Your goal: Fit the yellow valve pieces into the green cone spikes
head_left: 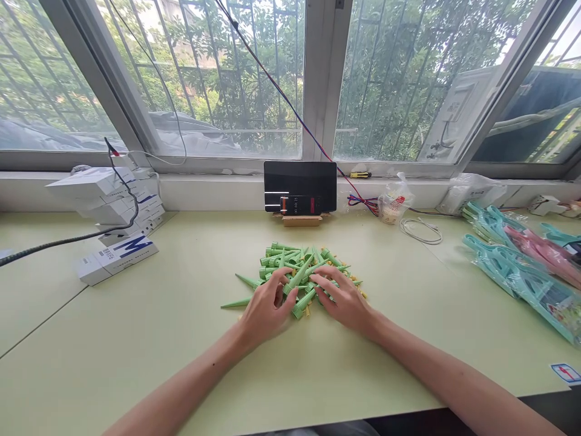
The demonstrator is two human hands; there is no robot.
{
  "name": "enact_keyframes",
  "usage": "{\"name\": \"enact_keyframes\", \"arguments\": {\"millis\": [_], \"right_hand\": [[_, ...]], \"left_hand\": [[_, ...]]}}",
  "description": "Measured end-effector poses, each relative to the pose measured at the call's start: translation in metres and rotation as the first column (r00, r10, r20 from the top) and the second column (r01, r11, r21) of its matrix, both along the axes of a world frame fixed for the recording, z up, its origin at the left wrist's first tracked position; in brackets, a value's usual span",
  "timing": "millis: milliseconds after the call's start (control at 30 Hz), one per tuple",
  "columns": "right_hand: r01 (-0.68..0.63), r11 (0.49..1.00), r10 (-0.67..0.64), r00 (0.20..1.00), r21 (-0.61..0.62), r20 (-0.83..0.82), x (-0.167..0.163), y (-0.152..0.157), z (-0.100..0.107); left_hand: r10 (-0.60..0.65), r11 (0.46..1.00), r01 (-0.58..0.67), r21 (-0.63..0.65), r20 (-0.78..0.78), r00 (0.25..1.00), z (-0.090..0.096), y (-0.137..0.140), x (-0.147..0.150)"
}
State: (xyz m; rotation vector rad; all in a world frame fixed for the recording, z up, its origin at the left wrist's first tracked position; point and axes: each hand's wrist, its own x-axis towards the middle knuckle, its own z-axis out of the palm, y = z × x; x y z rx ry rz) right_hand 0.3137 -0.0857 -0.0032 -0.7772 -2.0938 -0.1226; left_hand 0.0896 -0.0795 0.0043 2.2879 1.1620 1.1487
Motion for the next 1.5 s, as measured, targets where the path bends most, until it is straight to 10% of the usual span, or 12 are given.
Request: {"name": "enact_keyframes", "arguments": {"millis": [267,733,1500], "right_hand": [[-0.130,0.992,0.129,0.981,-0.004,0.147,-0.015,-0.012,0.001],[-0.084,0.993,0.101,0.961,-0.078,0.259,0.007,0.006,-0.004],[0.001,0.993,0.024,0.977,-0.120,0.211,0.039,0.031,-0.007]], "left_hand": [[-0.077,0.996,0.086,-0.032,0.235,0.969,-0.002,-0.033,0.021],[-0.161,0.962,0.193,-0.196,0.167,0.973,-0.002,-0.009,0.007],[0.000,0.990,0.009,-0.139,0.068,0.998,-0.003,0.016,-0.009]]}}
